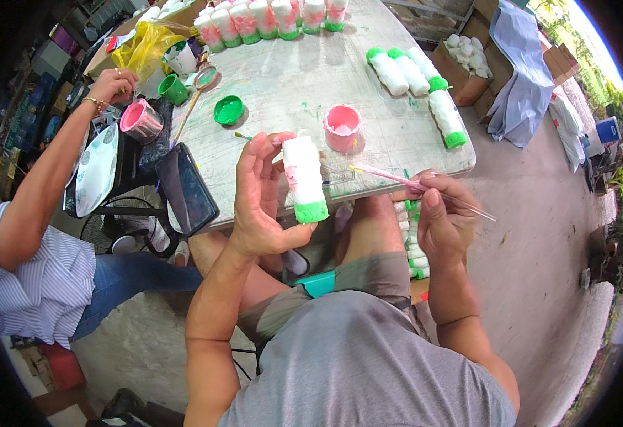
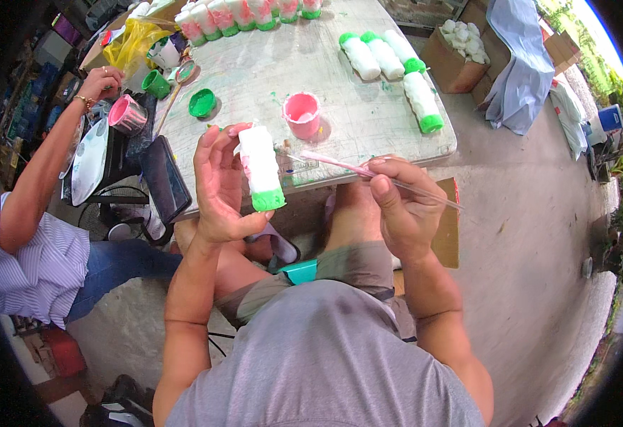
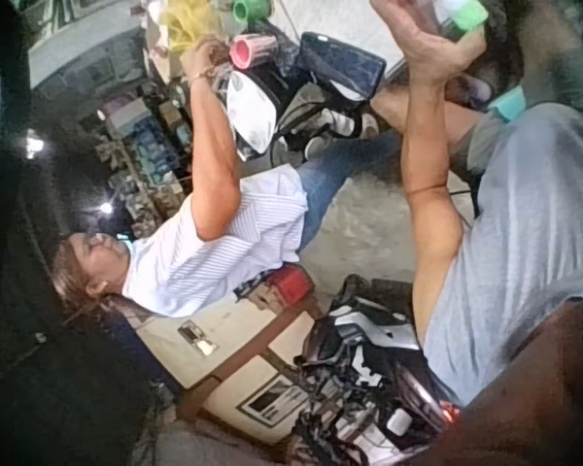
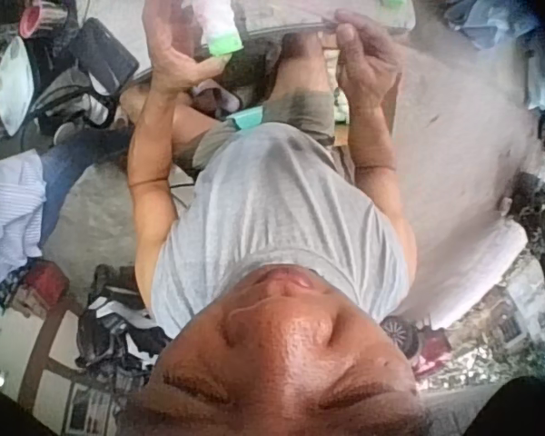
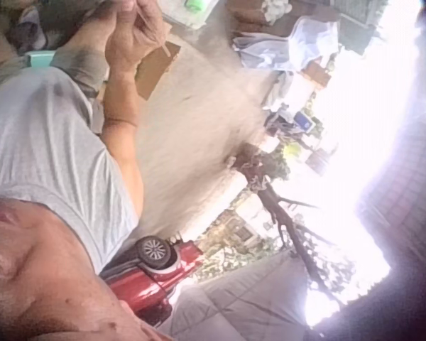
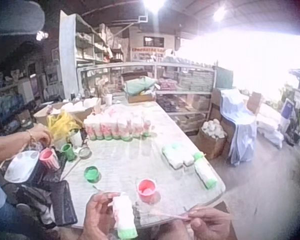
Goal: The person paints pink floral patterns onto small white cylindrical objects that have green bases using a fine brush. They repeatedly dip the brush into pink paint and apply details to each object, then place the finished items on the table.
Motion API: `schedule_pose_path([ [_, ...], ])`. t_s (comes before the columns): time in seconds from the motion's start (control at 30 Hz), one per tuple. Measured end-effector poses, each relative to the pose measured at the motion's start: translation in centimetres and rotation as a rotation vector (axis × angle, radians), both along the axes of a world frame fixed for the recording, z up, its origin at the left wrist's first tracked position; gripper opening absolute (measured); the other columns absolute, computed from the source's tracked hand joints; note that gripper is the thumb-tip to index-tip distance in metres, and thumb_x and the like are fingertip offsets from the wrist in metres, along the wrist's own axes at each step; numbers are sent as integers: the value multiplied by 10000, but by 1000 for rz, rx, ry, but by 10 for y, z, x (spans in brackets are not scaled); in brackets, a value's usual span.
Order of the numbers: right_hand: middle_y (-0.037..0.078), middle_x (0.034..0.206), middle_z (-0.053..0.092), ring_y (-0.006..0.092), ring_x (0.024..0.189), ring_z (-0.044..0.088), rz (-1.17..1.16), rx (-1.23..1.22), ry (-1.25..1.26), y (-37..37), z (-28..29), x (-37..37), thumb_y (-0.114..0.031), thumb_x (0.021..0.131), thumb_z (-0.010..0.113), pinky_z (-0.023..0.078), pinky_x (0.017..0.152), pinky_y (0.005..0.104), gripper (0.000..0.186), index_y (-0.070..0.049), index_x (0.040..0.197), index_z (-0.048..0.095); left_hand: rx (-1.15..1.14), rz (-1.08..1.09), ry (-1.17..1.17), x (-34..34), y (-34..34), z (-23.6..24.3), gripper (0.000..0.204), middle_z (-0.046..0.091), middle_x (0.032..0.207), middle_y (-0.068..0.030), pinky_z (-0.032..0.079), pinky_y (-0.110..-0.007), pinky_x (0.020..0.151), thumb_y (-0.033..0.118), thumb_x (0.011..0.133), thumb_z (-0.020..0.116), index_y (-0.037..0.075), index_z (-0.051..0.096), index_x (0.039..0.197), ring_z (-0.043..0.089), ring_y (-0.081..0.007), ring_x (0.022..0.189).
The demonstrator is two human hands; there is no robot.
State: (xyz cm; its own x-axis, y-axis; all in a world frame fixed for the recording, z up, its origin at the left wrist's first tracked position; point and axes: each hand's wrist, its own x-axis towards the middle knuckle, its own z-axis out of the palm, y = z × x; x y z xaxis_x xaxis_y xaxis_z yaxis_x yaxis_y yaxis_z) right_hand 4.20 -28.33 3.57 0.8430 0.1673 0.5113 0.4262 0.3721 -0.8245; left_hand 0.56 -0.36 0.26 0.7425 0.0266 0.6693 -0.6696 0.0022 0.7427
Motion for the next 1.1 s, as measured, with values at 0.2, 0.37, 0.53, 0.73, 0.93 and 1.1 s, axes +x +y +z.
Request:
schedule_pose_path([
  [0.2,167,1049,715,246,927,669,214,373,304,17,-23,-14,-105,1052,641,546,839,403,214,34,1210,677,50,-19,-26,-4,-1,6,1306,462,1502,-204,414,-459,1146,58,537,906,97,205,1638,467,-306,1396],
  [0.37,184,1084,724,263,999,689,215,297,198,20,-30,-29,-196,1065,637,553,899,416,290,37,1238,653,105,26,-58,-9,4,11,1348,440,1513,-204,380,-476,1182,93,524,954,107,192,1635,451,-317,1404],
  [0.53,211,1385,643,350,1299,615,71,-296,-405,31,-6,-23,-445,825,876,468,1085,480,831,-26,1450,523,-310,-129,50,-36,-28,19,1450,359,1566,-207,338,-505,1216,118,518,987,127,91,1657,389,-341,1461],
  [0.73,207,1568,493,402,1470,455,313,-360,-451,44,16,-3,-370,601,1014,361,1216,498,1233,-33,1591,361,-278,-273,58,-48,-33,25,1595,347,1610,-188,361,-506,1229,136,450,1035,136,12,1674,383,-365,1499],
  [0.93,201,1578,483,381,1487,435,356,-504,-367,40,15,-3,-315,582,1015,377,1212,478,1226,-43,1591,374,125,-133,-31,-43,-13,29,1496,413,1569,-221,298,-487,1231,86,562,957,103,-36,1680,389,-338,1496],
  [1.1,188,1583,479,386,1486,434,360,-536,-401,42,15,1,-311,573,1019,368,1220,482,1248,-53,1603,363,330,-4,1,-45,-8,43,1449,494,1504,-253,384,-453,1160,112,567,924,41,-2,1679,526,-345,1372],
])
